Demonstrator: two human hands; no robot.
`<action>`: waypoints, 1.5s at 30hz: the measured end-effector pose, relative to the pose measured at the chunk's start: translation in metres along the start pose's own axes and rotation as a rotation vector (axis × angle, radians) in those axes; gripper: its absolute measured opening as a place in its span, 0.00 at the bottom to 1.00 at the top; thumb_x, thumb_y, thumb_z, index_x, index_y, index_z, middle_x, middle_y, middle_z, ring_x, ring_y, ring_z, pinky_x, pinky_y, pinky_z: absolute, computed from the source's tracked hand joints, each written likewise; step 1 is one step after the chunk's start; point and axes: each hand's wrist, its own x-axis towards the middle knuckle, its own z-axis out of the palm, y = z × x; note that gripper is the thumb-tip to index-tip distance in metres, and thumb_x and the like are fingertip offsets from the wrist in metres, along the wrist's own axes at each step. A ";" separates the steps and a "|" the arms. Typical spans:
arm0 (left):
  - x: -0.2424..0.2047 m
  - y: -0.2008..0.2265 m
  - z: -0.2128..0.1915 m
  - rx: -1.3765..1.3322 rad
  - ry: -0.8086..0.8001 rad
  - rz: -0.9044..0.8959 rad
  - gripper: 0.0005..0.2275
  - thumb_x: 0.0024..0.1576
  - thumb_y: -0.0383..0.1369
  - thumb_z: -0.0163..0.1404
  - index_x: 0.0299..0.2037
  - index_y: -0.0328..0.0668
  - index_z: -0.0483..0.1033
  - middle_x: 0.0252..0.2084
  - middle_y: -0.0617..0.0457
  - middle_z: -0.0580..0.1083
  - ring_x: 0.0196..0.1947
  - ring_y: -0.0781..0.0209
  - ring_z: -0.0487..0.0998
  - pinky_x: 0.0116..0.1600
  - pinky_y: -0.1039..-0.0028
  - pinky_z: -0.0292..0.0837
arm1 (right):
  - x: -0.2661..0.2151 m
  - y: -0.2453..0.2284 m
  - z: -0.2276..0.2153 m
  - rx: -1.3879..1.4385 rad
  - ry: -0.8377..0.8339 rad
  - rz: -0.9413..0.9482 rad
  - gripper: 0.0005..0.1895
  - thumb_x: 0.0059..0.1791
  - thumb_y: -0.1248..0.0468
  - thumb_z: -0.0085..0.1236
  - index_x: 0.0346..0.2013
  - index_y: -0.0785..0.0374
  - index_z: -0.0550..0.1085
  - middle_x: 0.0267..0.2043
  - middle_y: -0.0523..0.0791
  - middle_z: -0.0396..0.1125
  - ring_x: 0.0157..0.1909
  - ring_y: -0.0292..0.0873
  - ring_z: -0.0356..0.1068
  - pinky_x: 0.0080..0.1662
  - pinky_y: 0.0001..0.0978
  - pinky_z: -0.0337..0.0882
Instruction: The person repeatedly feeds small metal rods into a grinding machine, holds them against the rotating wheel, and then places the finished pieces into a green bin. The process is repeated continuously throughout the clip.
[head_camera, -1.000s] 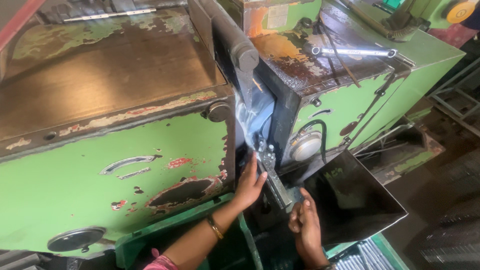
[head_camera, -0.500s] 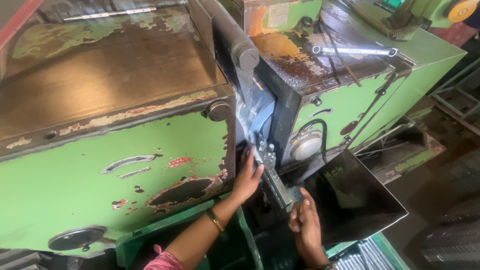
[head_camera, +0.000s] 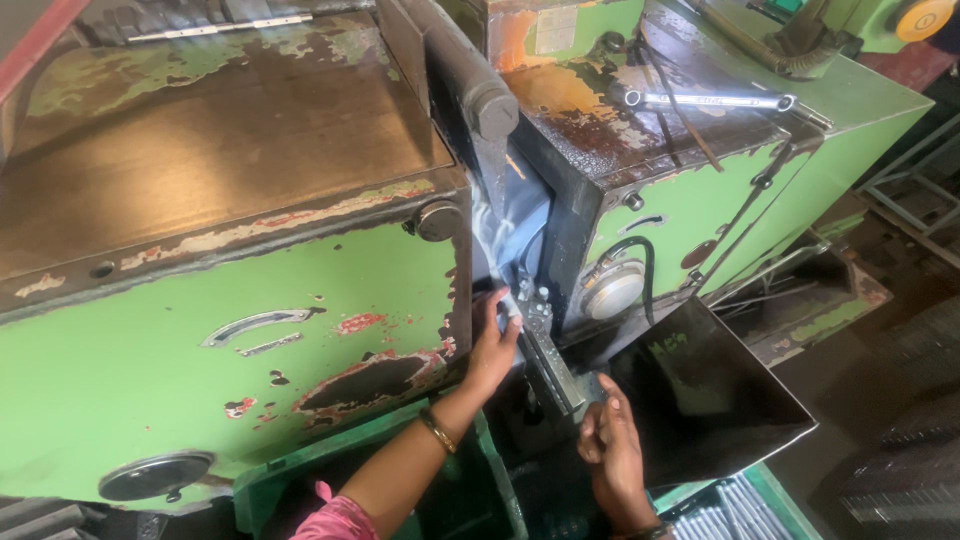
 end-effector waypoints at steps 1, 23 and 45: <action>0.001 0.000 0.001 -0.038 -0.007 -0.036 0.23 0.64 0.41 0.45 0.70 0.61 0.54 0.65 0.43 0.67 0.64 0.45 0.71 0.66 0.58 0.64 | 0.001 0.000 -0.001 -0.002 0.002 0.004 0.28 0.56 0.49 0.35 0.68 0.59 0.60 0.25 0.45 0.58 0.18 0.35 0.50 0.23 0.27 0.52; -0.044 0.023 0.004 0.196 0.030 0.325 0.29 0.62 0.38 0.52 0.71 0.39 0.54 0.70 0.33 0.59 0.70 0.35 0.58 0.71 0.53 0.53 | -0.062 0.034 -0.105 0.105 -0.124 -0.968 0.21 0.59 0.65 0.54 0.66 0.68 0.66 0.29 0.42 0.65 0.24 0.32 0.58 0.33 0.26 0.61; -0.108 0.132 -0.211 0.663 -0.493 0.220 0.21 0.57 0.42 0.48 0.61 0.49 0.71 0.60 0.52 0.73 0.58 0.54 0.75 0.58 0.67 0.70 | 0.002 0.075 -0.371 -1.627 0.265 0.106 0.56 0.43 0.32 0.58 0.75 0.56 0.49 0.76 0.54 0.45 0.74 0.65 0.45 0.68 0.60 0.53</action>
